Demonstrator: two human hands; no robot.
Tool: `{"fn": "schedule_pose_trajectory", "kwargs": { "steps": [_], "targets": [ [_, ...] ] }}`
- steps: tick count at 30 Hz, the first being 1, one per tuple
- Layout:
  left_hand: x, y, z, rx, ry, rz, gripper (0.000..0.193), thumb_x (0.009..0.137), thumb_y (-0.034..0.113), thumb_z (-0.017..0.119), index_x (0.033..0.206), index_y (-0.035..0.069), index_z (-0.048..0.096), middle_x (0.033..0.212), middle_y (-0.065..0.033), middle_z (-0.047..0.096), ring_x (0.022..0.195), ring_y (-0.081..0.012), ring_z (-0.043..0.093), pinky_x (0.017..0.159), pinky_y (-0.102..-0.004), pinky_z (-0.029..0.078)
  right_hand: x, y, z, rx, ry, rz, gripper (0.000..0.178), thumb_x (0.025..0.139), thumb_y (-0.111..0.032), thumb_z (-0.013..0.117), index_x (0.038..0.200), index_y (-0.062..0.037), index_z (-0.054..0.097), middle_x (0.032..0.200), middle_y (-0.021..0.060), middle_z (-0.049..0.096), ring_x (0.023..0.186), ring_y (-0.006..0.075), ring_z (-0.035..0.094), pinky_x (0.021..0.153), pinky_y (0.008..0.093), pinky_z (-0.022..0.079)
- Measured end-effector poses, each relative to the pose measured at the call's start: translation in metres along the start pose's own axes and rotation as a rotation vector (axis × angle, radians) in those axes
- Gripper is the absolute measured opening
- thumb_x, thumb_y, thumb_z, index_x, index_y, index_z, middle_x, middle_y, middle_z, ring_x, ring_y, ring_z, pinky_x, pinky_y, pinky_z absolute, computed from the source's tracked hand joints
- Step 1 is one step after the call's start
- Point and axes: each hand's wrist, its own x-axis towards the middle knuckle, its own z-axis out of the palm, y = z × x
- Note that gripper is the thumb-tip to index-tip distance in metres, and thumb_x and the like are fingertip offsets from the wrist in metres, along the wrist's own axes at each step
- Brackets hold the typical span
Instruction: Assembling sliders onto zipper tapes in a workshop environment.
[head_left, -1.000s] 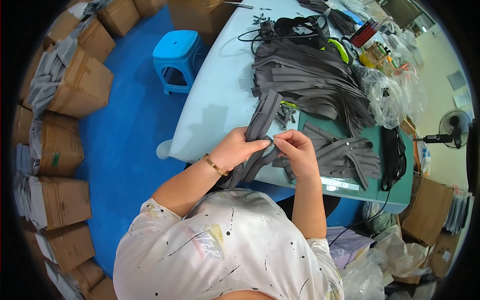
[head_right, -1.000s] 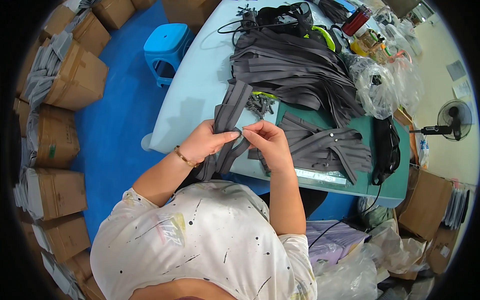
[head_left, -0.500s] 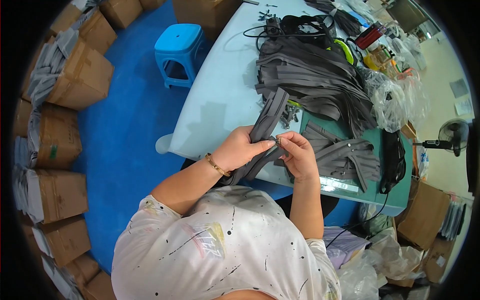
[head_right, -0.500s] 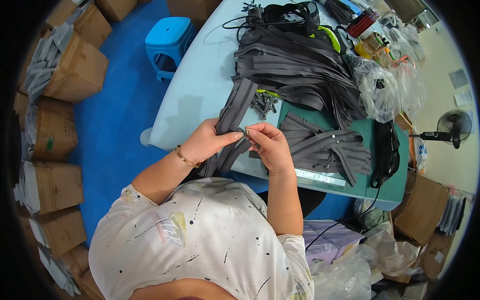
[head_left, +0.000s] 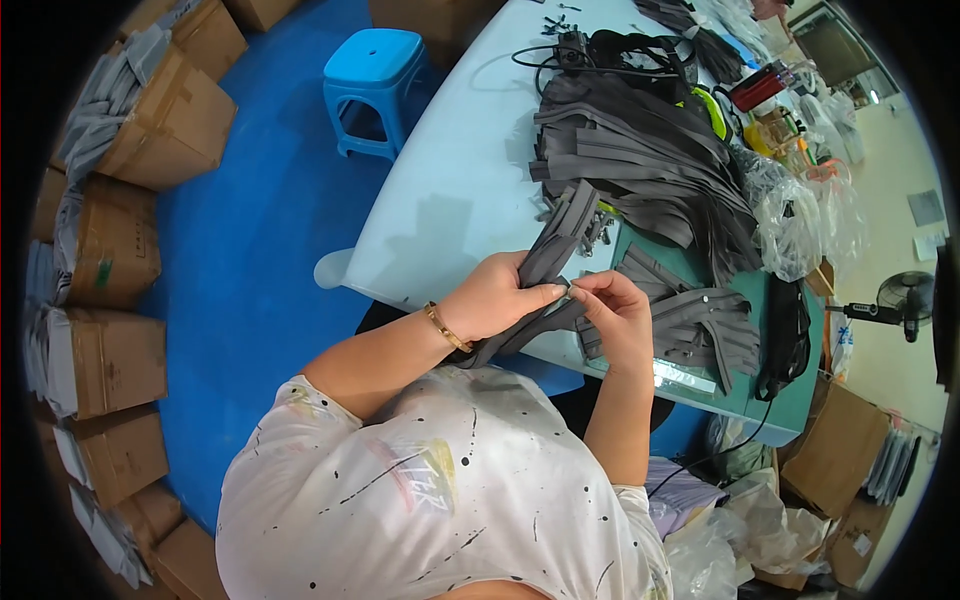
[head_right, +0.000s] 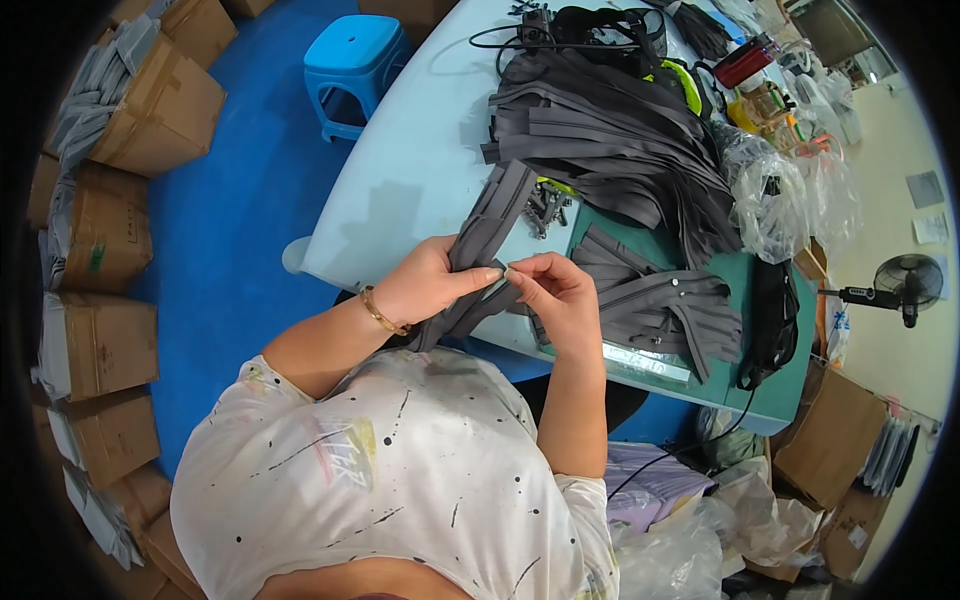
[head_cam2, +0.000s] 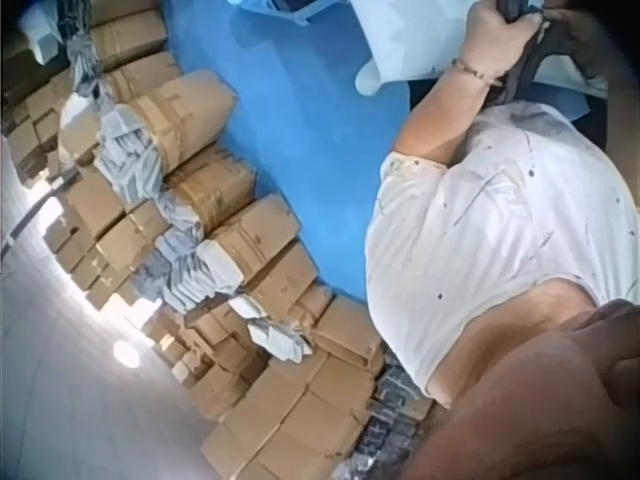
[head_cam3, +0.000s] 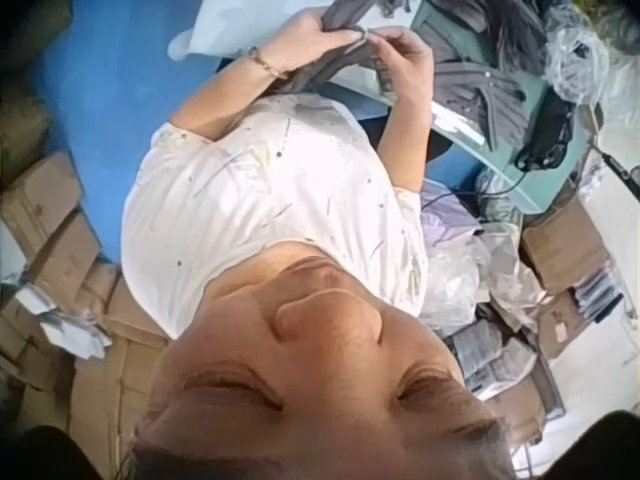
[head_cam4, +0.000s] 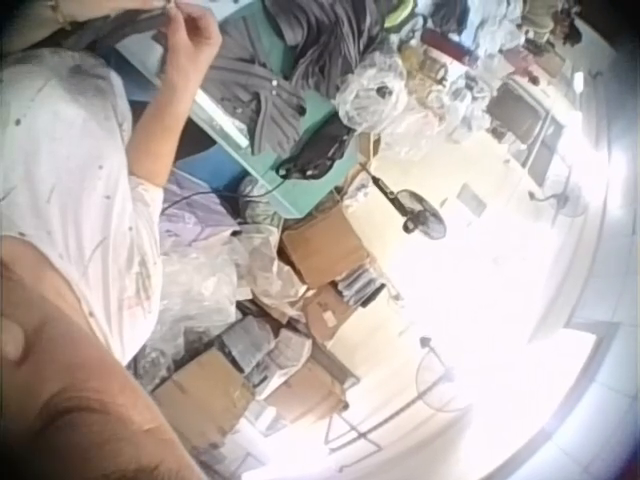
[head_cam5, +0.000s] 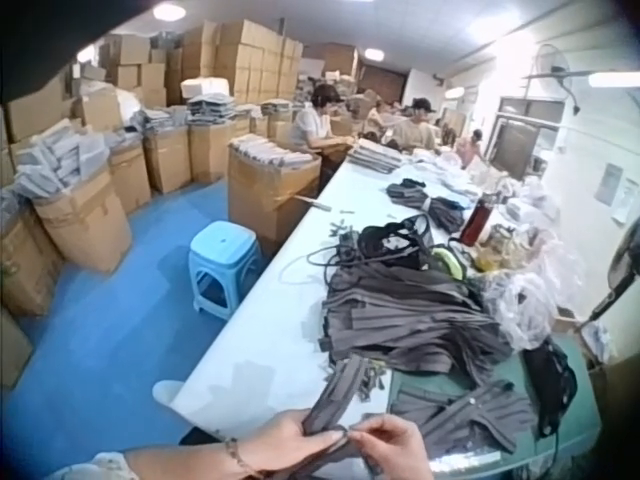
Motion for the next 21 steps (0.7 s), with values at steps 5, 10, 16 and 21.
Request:
{"fn": "schedule_pose_trajectory", "kwargs": {
  "steps": [5,10,16,21],
  "targets": [
    [0.003,-0.002,0.003,-0.236,0.072,-0.014,0.015,0.082,0.015,0.065,0.091,0.004,0.059,0.065,0.0056,0.050,0.048,-0.0006,0.038,0.040,-0.0182,0.027,0.007,0.010,0.004,0.025,0.052,-0.092,0.013,0.080,0.002,0.062,0.093,0.0031,0.062,0.083,0.0034,0.064,0.075,0.0060,0.057,0.065,0.0166,0.044],
    [0.008,-0.007,-0.002,-0.278,0.122,0.040,0.014,0.081,0.013,0.065,0.094,0.006,0.061,0.066,0.0052,0.052,0.047,-0.0014,0.037,0.041,-0.0181,0.028,0.014,0.019,0.010,0.033,0.065,-0.111,0.016,0.083,-0.001,0.060,0.098,0.0028,0.062,0.088,0.0039,0.063,0.079,0.0077,0.057,0.070,0.0189,0.044],
    [0.012,-0.003,-0.012,-0.297,0.136,-0.028,0.020,0.081,0.011,0.064,0.101,0.008,0.063,0.063,0.0062,0.050,0.044,-0.0011,0.033,0.039,-0.0185,0.024,0.018,0.015,0.013,-0.289,0.189,-0.364,0.020,0.084,-0.011,0.062,0.101,-0.0006,0.061,0.096,0.0016,0.059,0.091,0.0097,0.052,0.076,0.0240,0.041],
    [0.018,-0.003,-0.020,-0.333,0.123,-0.083,0.025,0.084,0.013,0.061,0.108,0.005,0.060,0.060,0.0052,0.050,0.040,-0.0006,0.031,0.037,-0.0181,0.022,0.020,0.027,0.021,-0.017,0.214,-0.318,0.013,0.081,-0.010,0.066,0.089,-0.0029,0.059,0.083,-0.0008,0.059,0.072,0.0072,0.052,0.064,0.0178,0.038]
  ]
}}
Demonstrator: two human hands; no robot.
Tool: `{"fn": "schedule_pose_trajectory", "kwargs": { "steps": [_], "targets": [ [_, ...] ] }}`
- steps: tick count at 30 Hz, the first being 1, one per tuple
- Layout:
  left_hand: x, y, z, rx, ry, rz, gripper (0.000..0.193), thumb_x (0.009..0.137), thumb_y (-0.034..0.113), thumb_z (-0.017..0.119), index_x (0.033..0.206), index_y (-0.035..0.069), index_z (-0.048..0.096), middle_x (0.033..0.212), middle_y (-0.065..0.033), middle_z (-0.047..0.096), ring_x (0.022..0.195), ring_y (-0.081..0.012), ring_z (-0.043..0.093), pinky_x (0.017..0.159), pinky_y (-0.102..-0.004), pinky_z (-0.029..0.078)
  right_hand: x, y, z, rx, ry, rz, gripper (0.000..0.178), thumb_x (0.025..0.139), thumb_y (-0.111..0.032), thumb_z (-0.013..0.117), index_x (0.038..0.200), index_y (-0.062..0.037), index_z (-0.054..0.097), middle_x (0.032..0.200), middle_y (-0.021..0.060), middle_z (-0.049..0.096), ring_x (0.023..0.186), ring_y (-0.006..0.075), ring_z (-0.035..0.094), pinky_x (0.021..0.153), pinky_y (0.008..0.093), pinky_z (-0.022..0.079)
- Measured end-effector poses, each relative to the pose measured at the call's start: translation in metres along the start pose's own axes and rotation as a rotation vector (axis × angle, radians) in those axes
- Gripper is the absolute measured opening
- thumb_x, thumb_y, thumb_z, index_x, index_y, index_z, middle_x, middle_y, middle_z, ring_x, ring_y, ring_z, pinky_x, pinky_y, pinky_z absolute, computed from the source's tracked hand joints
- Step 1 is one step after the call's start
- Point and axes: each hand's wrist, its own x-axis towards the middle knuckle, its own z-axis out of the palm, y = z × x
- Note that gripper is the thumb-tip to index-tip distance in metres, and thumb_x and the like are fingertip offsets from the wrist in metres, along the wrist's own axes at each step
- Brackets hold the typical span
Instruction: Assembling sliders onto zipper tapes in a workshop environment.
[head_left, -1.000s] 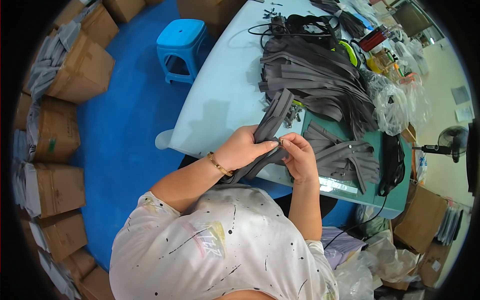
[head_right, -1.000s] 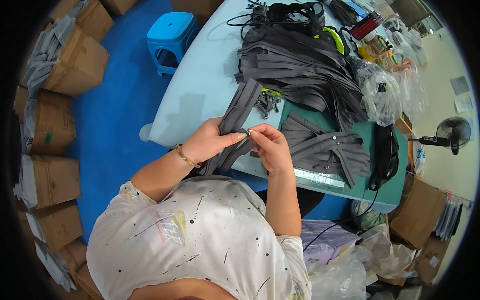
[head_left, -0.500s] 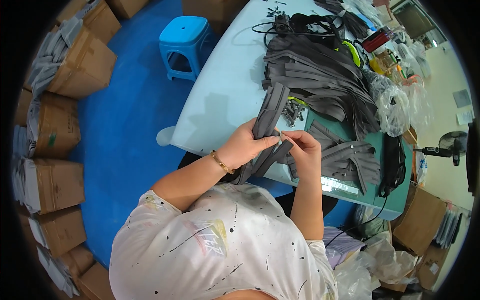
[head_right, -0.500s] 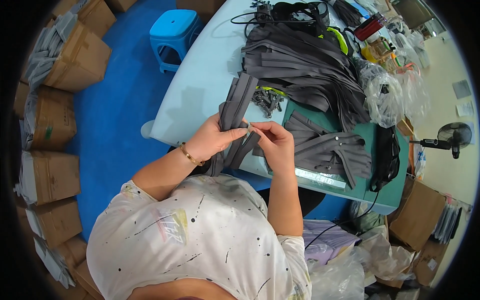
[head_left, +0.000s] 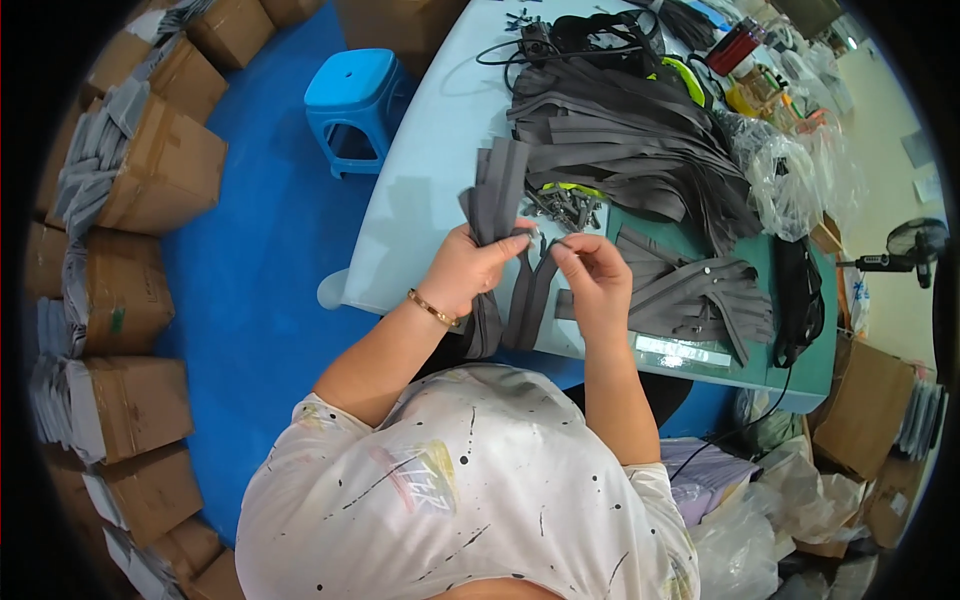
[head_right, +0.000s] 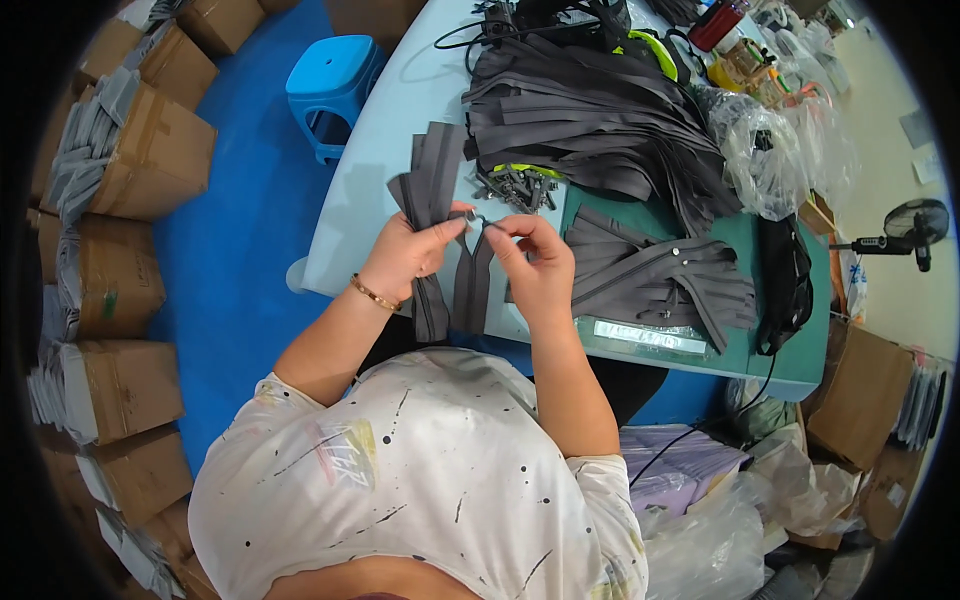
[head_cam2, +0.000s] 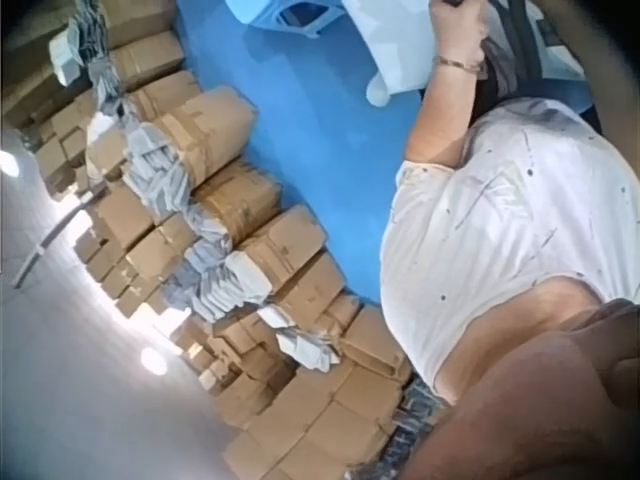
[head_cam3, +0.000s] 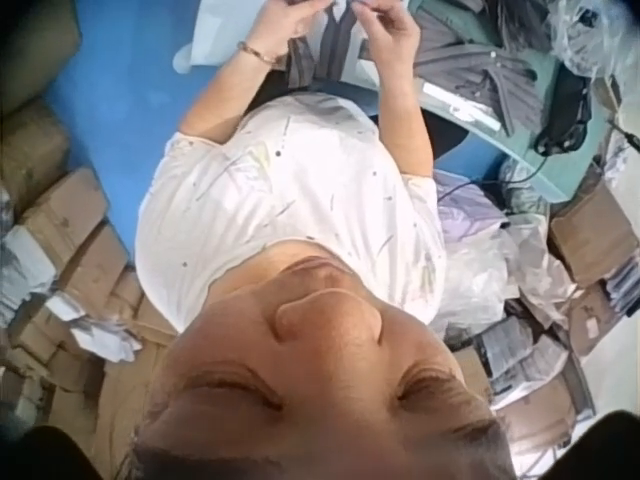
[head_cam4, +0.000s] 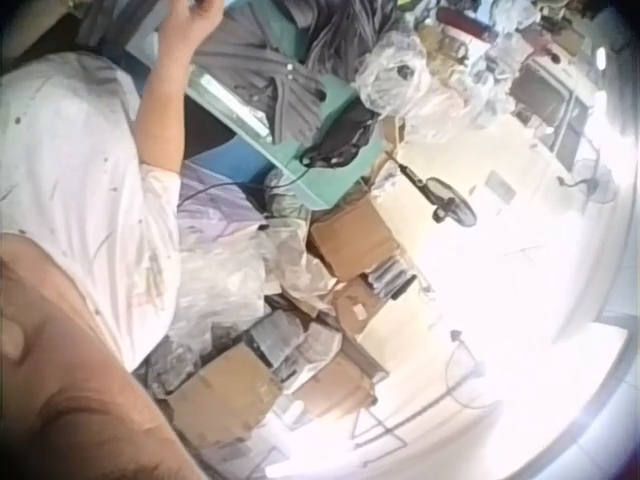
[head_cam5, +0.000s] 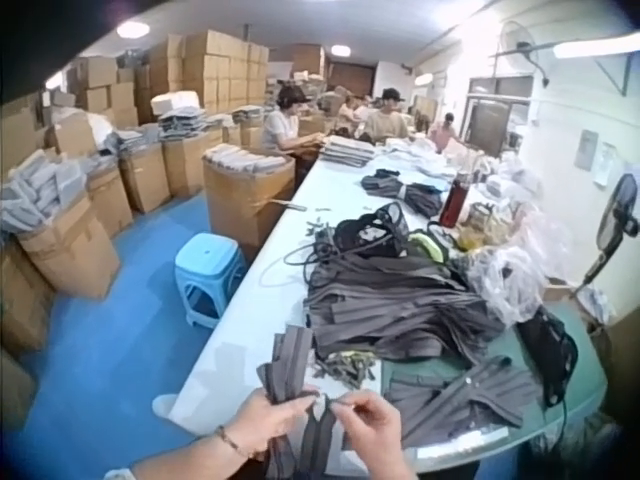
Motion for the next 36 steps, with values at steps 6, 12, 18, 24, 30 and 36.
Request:
{"fn": "schedule_pose_trajectory", "kwargs": {
  "steps": [6,12,18,24,30,36],
  "targets": [
    [0.012,0.009,-0.014,-0.171,-0.123,-0.135,0.023,0.088,0.012,0.054,0.108,0.002,0.057,0.065,0.0022,0.054,0.039,-0.0006,0.029,0.036,-0.0163,0.023,0.007,-0.011,0.009,0.520,0.036,0.331,0.009,0.081,-0.010,0.064,0.088,-0.0067,0.058,0.081,0.0005,0.062,0.068,0.0041,0.053,0.058,0.0169,0.041],
    [0.014,0.005,-0.019,-0.166,-0.192,-0.188,0.025,0.086,0.012,0.058,0.108,0.001,0.057,0.057,0.0059,0.045,0.040,-0.0004,0.031,0.036,-0.0172,0.023,0.009,-0.017,0.011,0.093,-0.077,0.355,0.012,0.077,-0.009,0.067,0.083,-0.0018,0.060,0.075,-0.0008,0.060,0.064,0.0033,0.050,0.055,0.0176,0.038],
    [0.011,0.005,-0.017,-0.074,-0.173,-0.163,0.024,0.085,0.012,0.058,0.106,0.001,0.059,0.053,0.0073,0.040,0.039,-0.0003,0.030,0.037,-0.0178,0.023,0.008,-0.013,0.007,0.140,-0.100,0.404,0.015,0.075,-0.011,0.069,0.083,-0.0013,0.062,0.072,-0.0011,0.059,0.061,0.0042,0.049,0.053,0.0186,0.038],
    [0.006,0.005,-0.014,0.124,-0.126,-0.117,0.021,0.083,0.013,0.061,0.101,0.002,0.062,0.054,0.0065,0.043,0.040,-0.0020,0.030,0.038,-0.0193,0.022,0.005,-0.029,0.001,-0.002,-0.183,0.561,0.014,0.074,-0.014,0.070,0.080,-0.0040,0.063,0.071,-0.0021,0.059,0.060,0.0048,0.048,0.053,0.0184,0.036],
    [0.000,0.009,-0.013,0.247,-0.126,-0.090,0.020,0.081,0.011,0.064,0.099,0.003,0.064,0.054,0.0062,0.044,0.040,-0.0019,0.031,0.038,-0.0202,0.021,0.005,-0.020,-0.007,0.043,-0.236,0.563,0.015,0.073,-0.015,0.071,0.079,-0.0050,0.063,0.071,-0.0027,0.059,0.058,0.0049,0.048,0.053,0.0182,0.036],
    [-0.002,0.014,-0.014,0.341,-0.141,-0.029,0.018,0.080,0.010,0.065,0.096,0.003,0.065,0.055,0.0064,0.044,0.041,-0.0012,0.031,0.038,-0.0197,0.020,0.003,-0.015,-0.006,0.125,-0.231,0.420,0.011,0.076,-0.005,0.067,0.085,-0.0034,0.062,0.073,-0.0021,0.059,0.063,0.0032,0.051,0.056,0.0175,0.038]
  ]
}}
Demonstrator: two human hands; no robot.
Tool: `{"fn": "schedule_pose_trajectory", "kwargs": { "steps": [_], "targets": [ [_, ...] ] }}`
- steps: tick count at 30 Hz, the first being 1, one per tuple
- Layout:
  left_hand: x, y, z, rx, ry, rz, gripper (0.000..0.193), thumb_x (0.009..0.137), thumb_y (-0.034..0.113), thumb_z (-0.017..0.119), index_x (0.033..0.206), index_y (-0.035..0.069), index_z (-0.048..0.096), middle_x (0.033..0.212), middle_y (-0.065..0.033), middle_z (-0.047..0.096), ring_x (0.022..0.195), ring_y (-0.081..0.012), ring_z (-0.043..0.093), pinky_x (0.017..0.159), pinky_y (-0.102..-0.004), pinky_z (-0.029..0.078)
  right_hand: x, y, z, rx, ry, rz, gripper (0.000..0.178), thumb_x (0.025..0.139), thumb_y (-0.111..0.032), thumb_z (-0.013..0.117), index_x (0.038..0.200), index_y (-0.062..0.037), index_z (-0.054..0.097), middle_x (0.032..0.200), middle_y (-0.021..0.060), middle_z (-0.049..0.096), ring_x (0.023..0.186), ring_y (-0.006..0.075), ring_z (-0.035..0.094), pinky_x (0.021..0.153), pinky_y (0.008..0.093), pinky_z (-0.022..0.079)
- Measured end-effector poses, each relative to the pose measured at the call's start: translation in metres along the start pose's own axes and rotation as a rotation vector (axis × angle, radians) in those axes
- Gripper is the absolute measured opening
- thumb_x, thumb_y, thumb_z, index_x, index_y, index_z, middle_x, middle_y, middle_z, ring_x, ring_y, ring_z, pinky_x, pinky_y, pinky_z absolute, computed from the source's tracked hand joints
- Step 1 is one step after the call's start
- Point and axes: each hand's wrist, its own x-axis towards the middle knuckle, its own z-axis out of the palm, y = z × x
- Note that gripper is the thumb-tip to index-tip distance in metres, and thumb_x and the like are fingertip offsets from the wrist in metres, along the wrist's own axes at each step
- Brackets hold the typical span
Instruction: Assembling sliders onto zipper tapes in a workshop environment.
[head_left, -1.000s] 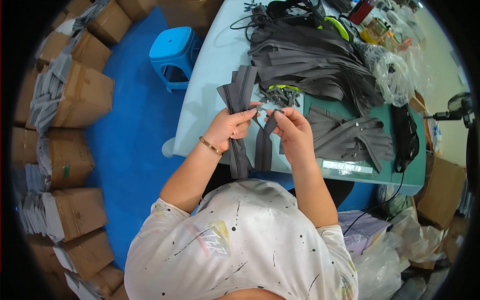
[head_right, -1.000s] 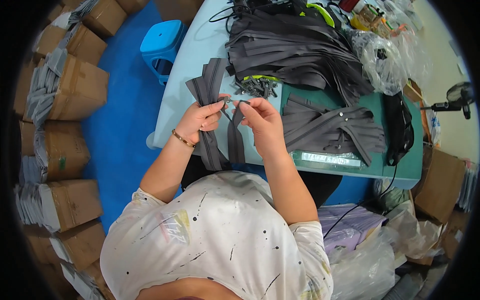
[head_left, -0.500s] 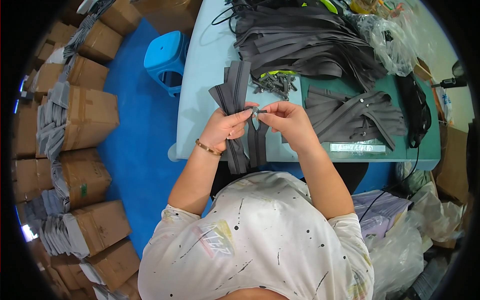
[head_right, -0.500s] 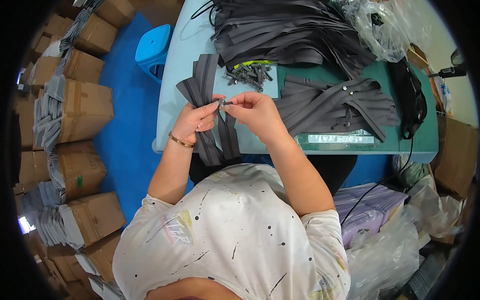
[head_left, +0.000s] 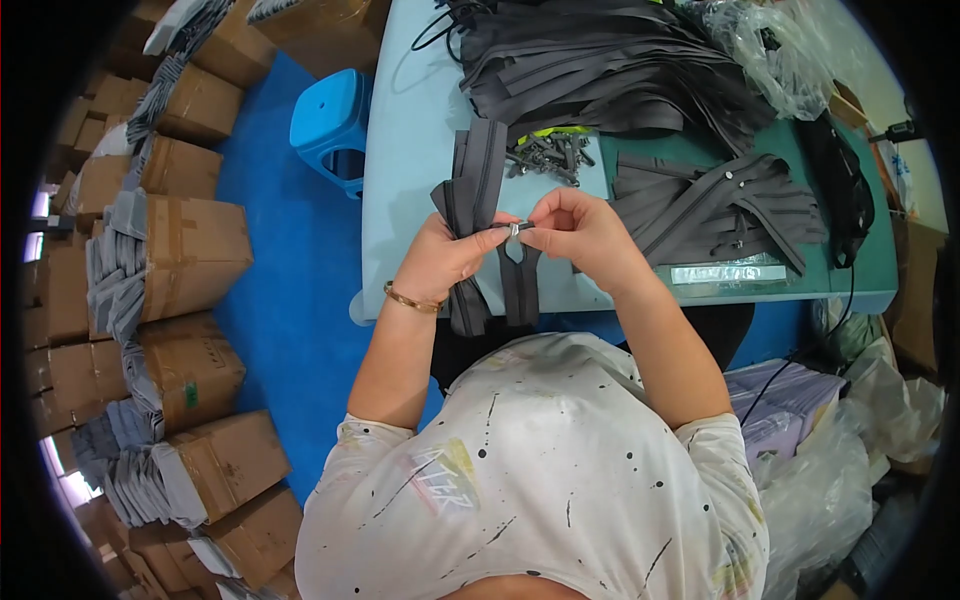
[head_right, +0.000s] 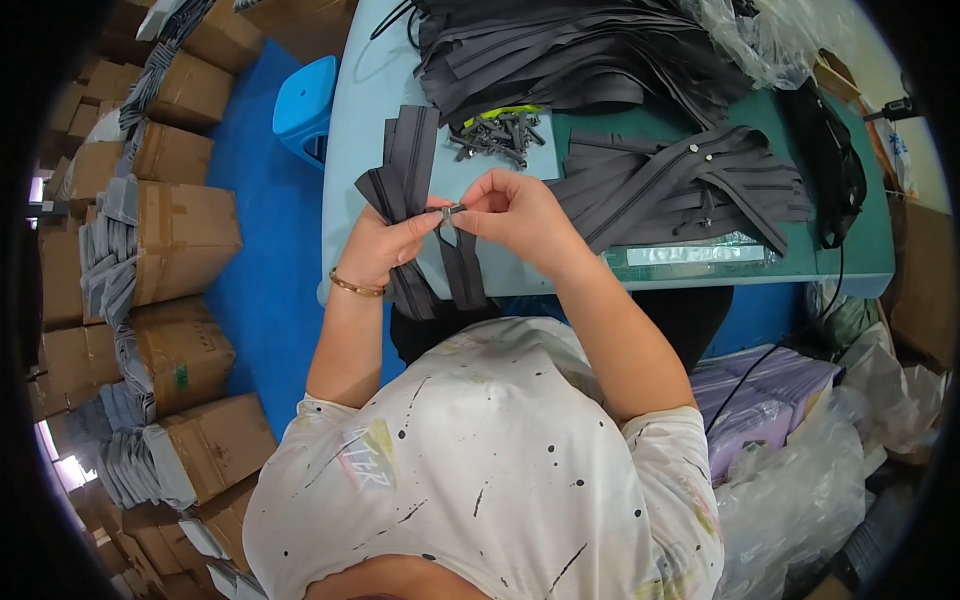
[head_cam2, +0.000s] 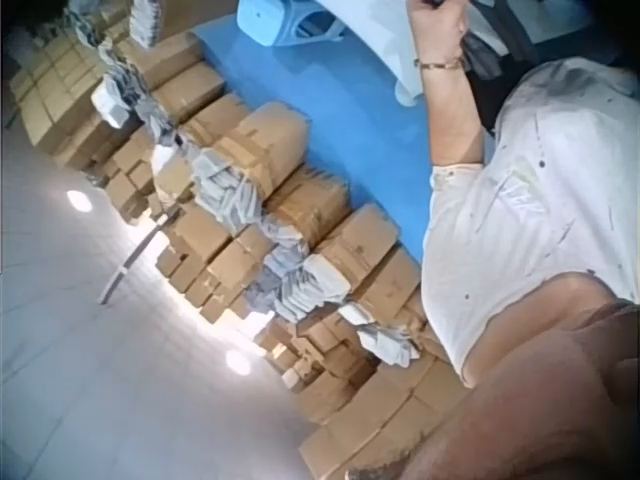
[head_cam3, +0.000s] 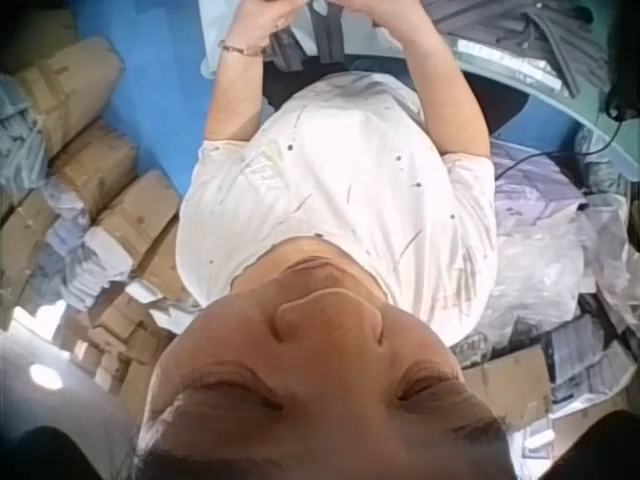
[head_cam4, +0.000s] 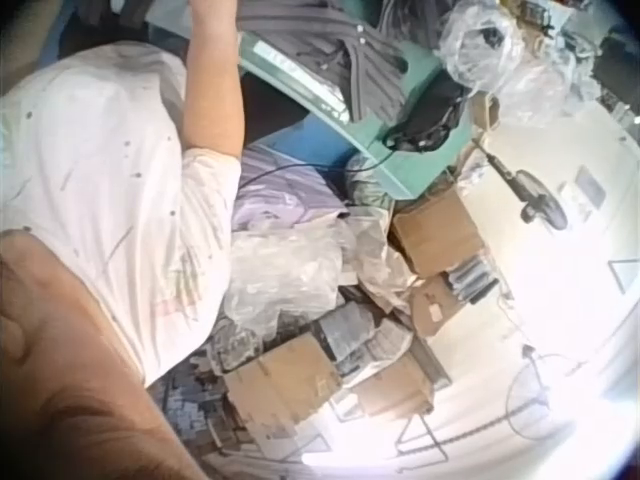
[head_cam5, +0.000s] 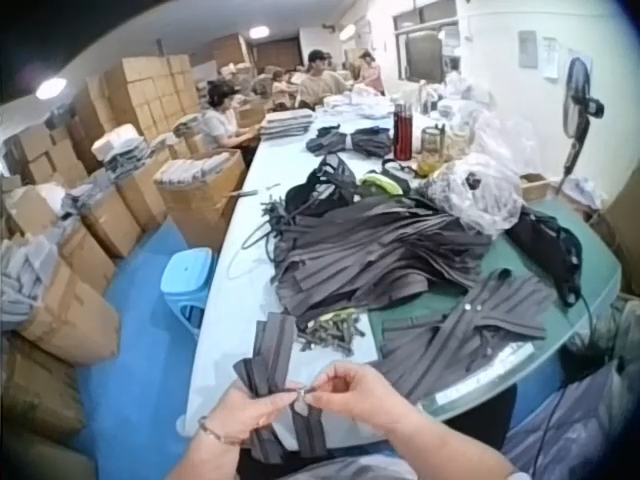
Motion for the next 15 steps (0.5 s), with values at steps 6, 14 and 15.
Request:
{"fn": "schedule_pose_trajectory", "kwargs": {
  "steps": [6,14,15],
  "targets": [
    [0.003,0.001,0.002,-0.038,0.022,-0.035,0.020,0.079,0.010,0.066,0.098,0.003,0.063,0.057,0.0057,0.046,0.041,-0.0014,0.032,0.038,-0.0197,0.020,0.001,0.015,0.004,-0.151,-0.009,-0.249,0.020,0.080,0.001,0.062,0.099,-0.0024,0.062,0.083,-0.0020,0.061,0.072,0.0036,0.053,0.064,0.0186,0.044],
    [0.009,-0.019,0.001,-0.088,0.120,-0.123,0.018,0.074,0.011,0.072,0.083,0.002,0.059,0.055,0.0035,0.048,0.040,-0.0036,0.037,0.037,-0.0203,0.023,0.008,0.028,-0.004,-0.059,0.041,-0.163,0.023,0.079,-0.002,0.065,0.102,-0.0038,0.065,0.086,-0.0006,0.063,0.075,0.0044,0.055,0.068,0.0180,0.044],
    [0.010,-0.019,0.001,-0.086,0.119,-0.123,0.018,0.074,0.011,0.072,0.083,0.002,0.059,0.055,0.0035,0.048,0.040,-0.0036,0.037,0.037,-0.0203,0.023,0.008,0.028,-0.004,-0.053,0.043,-0.151,0.022,0.079,-0.003,0.065,0.101,-0.0041,0.066,0.086,-0.0003,0.063,0.076,0.0048,0.055,0.069,0.0189,0.045]
  ]
}}
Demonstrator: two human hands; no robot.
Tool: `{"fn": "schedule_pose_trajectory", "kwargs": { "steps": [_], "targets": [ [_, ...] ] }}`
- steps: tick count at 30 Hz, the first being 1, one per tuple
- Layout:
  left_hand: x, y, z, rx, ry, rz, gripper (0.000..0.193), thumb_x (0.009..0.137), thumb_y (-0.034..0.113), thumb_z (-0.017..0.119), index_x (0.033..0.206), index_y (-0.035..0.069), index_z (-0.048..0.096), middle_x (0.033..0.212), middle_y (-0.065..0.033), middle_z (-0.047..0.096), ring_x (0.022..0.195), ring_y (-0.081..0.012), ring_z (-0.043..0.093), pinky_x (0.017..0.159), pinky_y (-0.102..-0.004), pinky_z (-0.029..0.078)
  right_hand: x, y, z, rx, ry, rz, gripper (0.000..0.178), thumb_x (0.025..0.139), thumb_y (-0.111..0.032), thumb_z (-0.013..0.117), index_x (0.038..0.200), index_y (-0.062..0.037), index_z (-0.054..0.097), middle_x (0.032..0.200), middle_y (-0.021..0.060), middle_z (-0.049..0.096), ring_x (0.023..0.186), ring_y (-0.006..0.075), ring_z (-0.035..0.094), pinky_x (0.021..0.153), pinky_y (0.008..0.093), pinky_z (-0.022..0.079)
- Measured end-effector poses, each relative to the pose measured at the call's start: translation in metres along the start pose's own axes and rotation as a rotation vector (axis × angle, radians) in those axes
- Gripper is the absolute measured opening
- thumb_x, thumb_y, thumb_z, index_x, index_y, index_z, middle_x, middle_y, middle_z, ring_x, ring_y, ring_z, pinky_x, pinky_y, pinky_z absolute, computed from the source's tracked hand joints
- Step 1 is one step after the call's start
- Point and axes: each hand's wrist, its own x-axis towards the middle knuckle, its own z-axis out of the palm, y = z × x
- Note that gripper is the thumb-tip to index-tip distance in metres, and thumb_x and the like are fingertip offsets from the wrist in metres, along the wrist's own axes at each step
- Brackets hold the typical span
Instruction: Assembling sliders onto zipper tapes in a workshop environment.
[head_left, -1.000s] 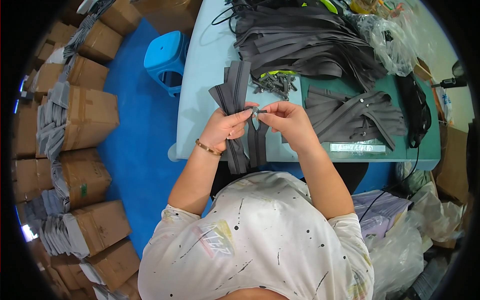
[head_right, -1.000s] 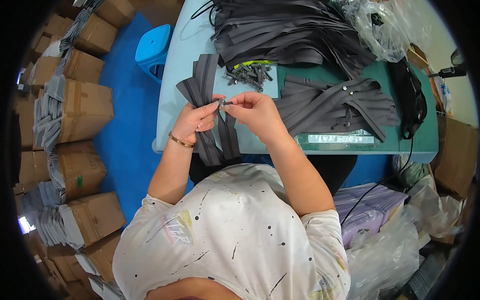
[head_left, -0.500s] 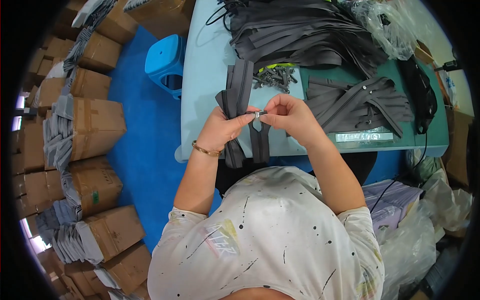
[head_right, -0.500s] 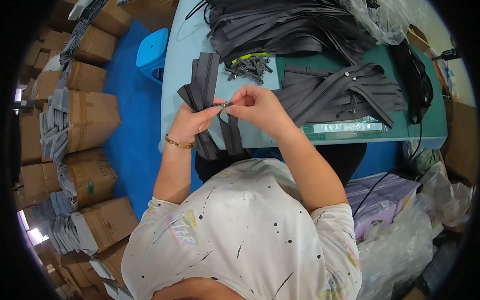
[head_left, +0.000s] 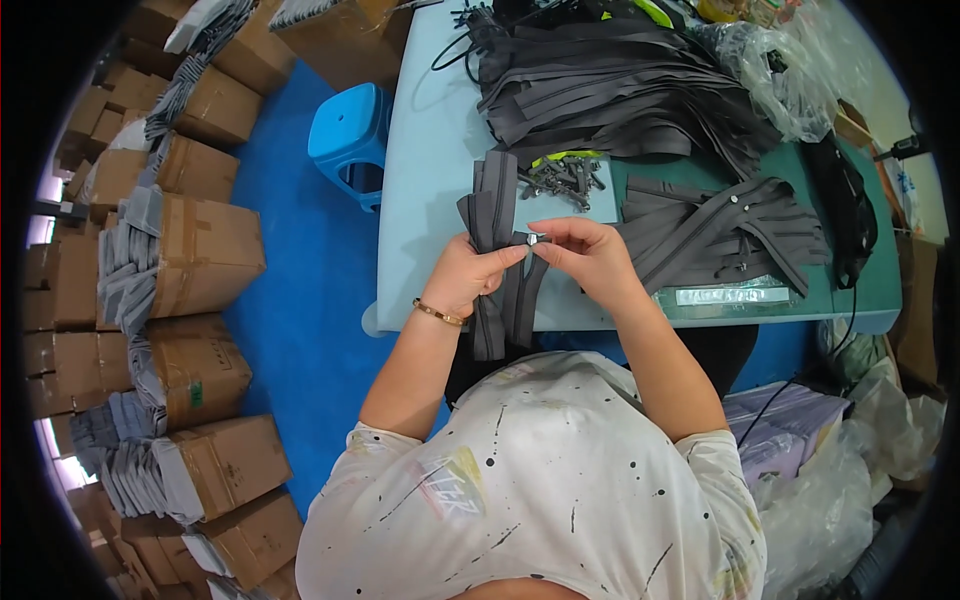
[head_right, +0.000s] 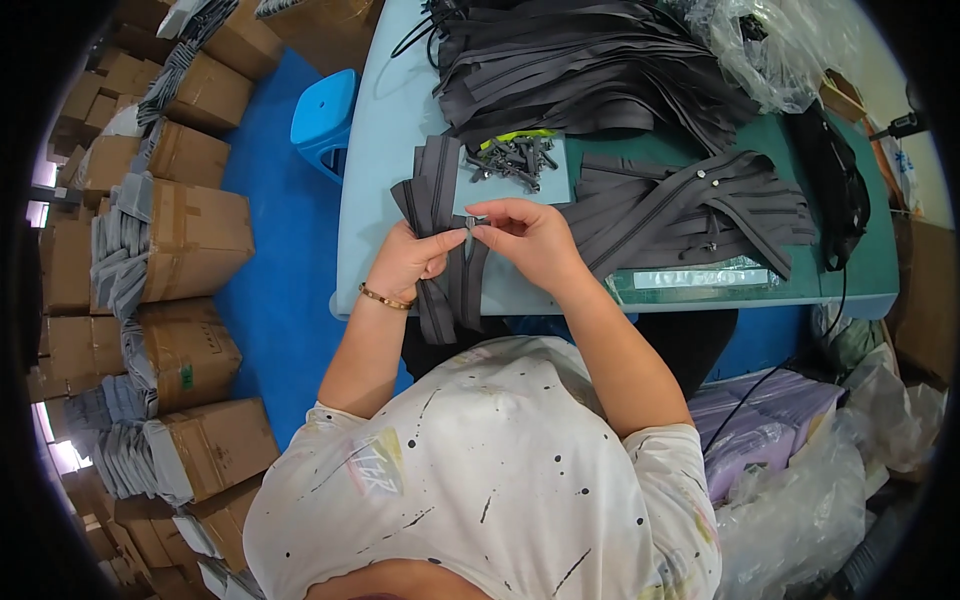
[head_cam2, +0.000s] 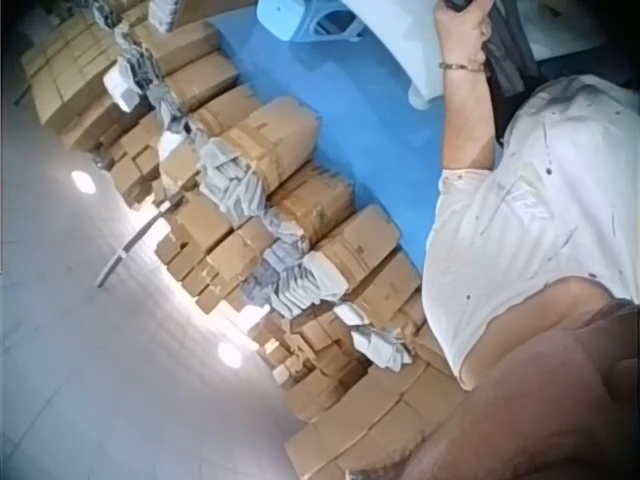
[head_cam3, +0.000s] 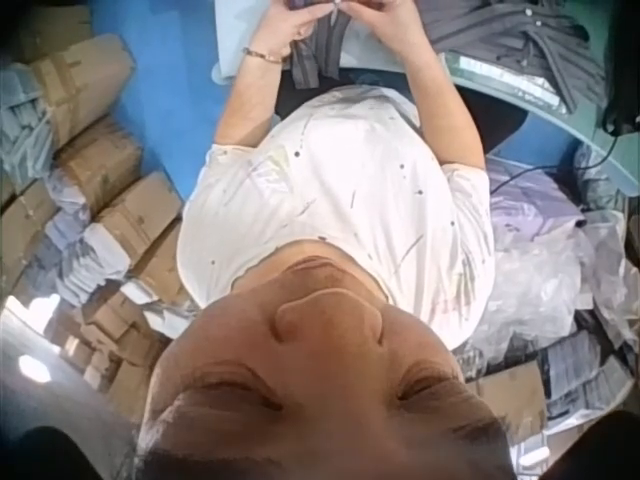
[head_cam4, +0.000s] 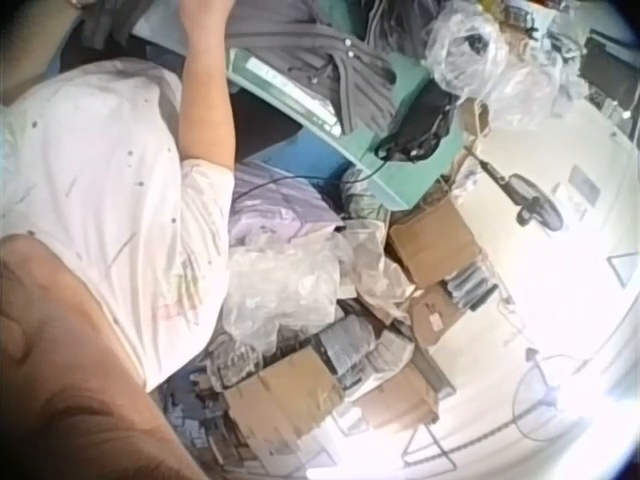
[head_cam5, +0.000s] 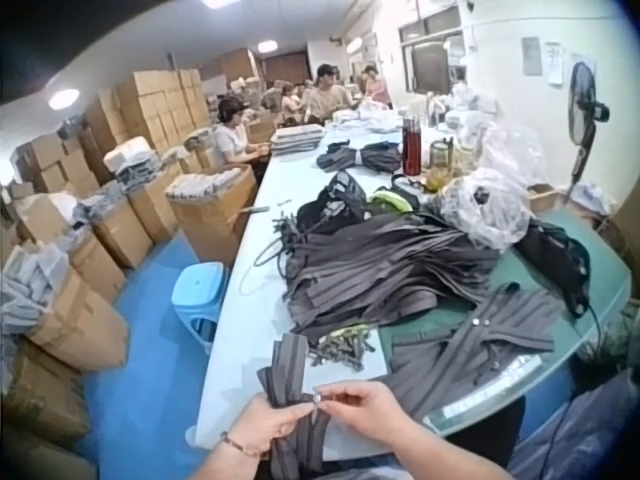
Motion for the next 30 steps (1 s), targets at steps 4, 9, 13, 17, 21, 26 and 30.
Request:
{"fn": "schedule_pose_trajectory", "kwargs": {
  "steps": [4,9,13,17,21,26,30],
  "targets": [
    [0.000,0.002,0.004,-0.038,0.007,0.008,0.016,0.074,0.010,0.072,0.081,0.001,0.060,0.055,0.0026,0.049,0.040,-0.0041,0.038,0.036,-0.0203,0.023,0.000,0.000,0.000,-0.010,0.027,0.038,0.022,0.078,-0.004,0.066,0.100,-0.0043,0.066,0.085,0.0002,0.064,0.076,0.0050,0.056,0.070,0.0190,0.045],
    [0.001,0.002,0.006,-0.033,0.021,0.001,0.016,0.074,0.011,0.072,0.081,0.001,0.061,0.054,0.0025,0.048,0.041,-0.0043,0.037,0.036,-0.0204,0.023,0.001,-0.001,-0.002,-0.053,0.045,0.062,0.022,0.079,-0.005,0.065,0.101,-0.0042,0.066,0.089,0.0025,0.066,0.080,0.0068,0.058,0.073,0.0202,0.046],
    [0.001,0.001,0.010,0.041,0.044,-0.011,0.018,0.075,0.014,0.072,0.079,0.001,0.060,0.053,0.0026,0.047,0.040,-0.0043,0.036,0.036,-0.0207,0.023,0.002,0.001,-0.003,-0.045,0.061,0.049,0.022,0.079,-0.004,0.065,0.101,-0.0037,0.066,0.090,0.0032,0.066,0.081,0.0076,0.059,0.074,0.0208,0.046],
    [-0.003,0.002,0.011,0.126,0.018,-0.044,0.021,0.075,0.017,0.072,0.076,0.001,0.059,0.051,0.0029,0.045,0.038,-0.0045,0.035,0.036,-0.0210,0.024,0.001,0.002,-0.002,-0.004,0.067,0.006,0.021,0.080,-0.003,0.064,0.101,-0.0030,0.066,0.090,0.0033,0.066,0.081,0.0077,0.059,0.075,0.0207,0.047],
    [-0.003,-0.004,0.011,0.106,-0.010,-0.020,0.022,0.075,0.018,0.072,0.075,0.002,0.058,0.049,0.0032,0.044,0.038,-0.0045,0.035,0.035,-0.0208,0.024,0.000,0.004,0.000,-0.034,0.073,-0.014,0.021,0.080,-0.004,0.064,0.100,-0.0031,0.066,0.088,0.0031,0.066,0.080,0.0071,0.058,0.073,0.0203,0.047],
    [-0.003,-0.008,0.012,0.100,0.055,0.001,0.020,0.075,0.016,0.072,0.077,0.001,0.058,0.050,0.0038,0.044,0.039,-0.0032,0.034,0.035,-0.0203,0.022,-0.001,0.008,0.000,-0.129,0.094,-0.041,0.021,0.079,-0.004,0.064,0.100,-0.0036,0.066,0.086,0.0031,0.066,0.077,0.0068,0.058,0.071,0.0203,0.047],
    [-0.005,-0.010,0.013,0.059,0.044,0.018,0.020,0.075,0.015,0.072,0.077,0.001,0.058,0.051,0.0045,0.044,0.039,-0.0027,0.033,0.036,-0.0202,0.021,-0.002,0.008,0.000,-0.147,0.095,-0.056,0.019,0.079,-0.005,0.064,0.098,-0.0036,0.067,0.086,0.0037,0.065,0.076,0.0073,0.059,0.069,0.0204,0.047]
  ]
}}
